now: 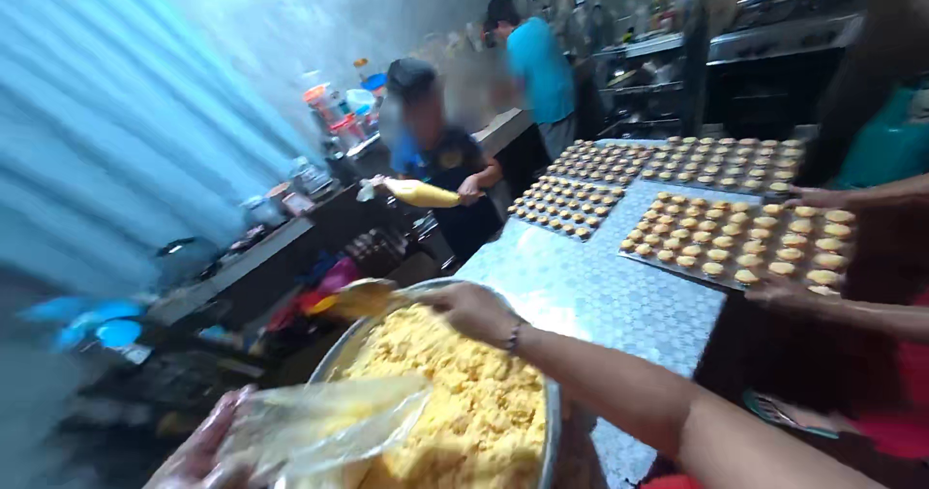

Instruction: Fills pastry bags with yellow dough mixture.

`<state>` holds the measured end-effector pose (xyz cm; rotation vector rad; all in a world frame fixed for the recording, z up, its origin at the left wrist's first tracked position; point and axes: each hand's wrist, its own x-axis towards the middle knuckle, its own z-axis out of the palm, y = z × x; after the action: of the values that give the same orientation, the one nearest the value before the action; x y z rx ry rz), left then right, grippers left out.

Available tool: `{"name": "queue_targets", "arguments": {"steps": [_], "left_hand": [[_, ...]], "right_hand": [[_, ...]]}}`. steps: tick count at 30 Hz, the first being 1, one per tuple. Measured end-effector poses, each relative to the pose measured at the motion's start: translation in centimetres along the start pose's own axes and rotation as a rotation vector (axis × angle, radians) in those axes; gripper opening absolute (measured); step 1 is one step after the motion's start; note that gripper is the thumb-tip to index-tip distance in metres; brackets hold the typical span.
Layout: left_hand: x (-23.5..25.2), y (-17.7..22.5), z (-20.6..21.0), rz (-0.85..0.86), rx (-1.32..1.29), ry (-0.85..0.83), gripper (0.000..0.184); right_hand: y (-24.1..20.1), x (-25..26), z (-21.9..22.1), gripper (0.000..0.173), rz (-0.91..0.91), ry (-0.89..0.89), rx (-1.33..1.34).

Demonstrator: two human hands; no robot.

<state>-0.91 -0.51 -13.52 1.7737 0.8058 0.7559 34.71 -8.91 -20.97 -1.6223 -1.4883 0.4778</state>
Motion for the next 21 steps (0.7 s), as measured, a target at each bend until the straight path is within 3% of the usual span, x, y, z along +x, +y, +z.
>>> {"name": "queue_targets", "arguments": {"steps": [3,5,8,10,12,14,16,18,19,21], "left_hand": [[-0.1,1.0,2.5,-0.076,0.018,0.181,0.079],[0.2,1.5,2.9,-0.125,0.029,0.220,0.075],[0.4,1.8,2.9,-0.161,0.038,0.229,0.075],[0.5,2.1,2.9,-0.184,0.023,0.223,0.076],[0.4,2.2,2.9,-0.184,0.012,0.230,0.078],[0.0,2.1,2.7,-0.183,0.071,0.265,0.080],[-0.5,2.2,2.4,-0.232,0.285,0.290,0.089],[-0.5,2.1,1.5,-0.373,0.616,0.321,0.097],[-0.6,1.7,0.8,-0.459,0.782,0.320,0.090],[-0.8,0.5,-1.5,-0.600,0.956,0.313,0.046]], "right_hand": [[6.6,0.5,3.9,0.033,0.178,-0.158,-0.268],[8.3,0.2,6.4,0.038,0.213,-0.275,-0.235],[4.8,0.0,7.9,0.065,0.296,-0.290,0.294],[1.0,0.4,7.1,0.075,0.405,-0.396,0.593],[-1.3,1.6,6.4,0.055,0.433,-0.540,0.607],[-2.4,3.2,7.2,0.030,0.436,-0.654,0.404],[-3.5,4.4,8.7,0.022,0.347,-0.680,0.172],[-4.5,5.6,10.1,0.020,0.217,-0.618,0.154],[-5.1,6.4,10.8,0.021,0.168,-0.582,0.208],[-6.7,7.9,12.4,0.029,0.124,-0.536,0.341]]}}
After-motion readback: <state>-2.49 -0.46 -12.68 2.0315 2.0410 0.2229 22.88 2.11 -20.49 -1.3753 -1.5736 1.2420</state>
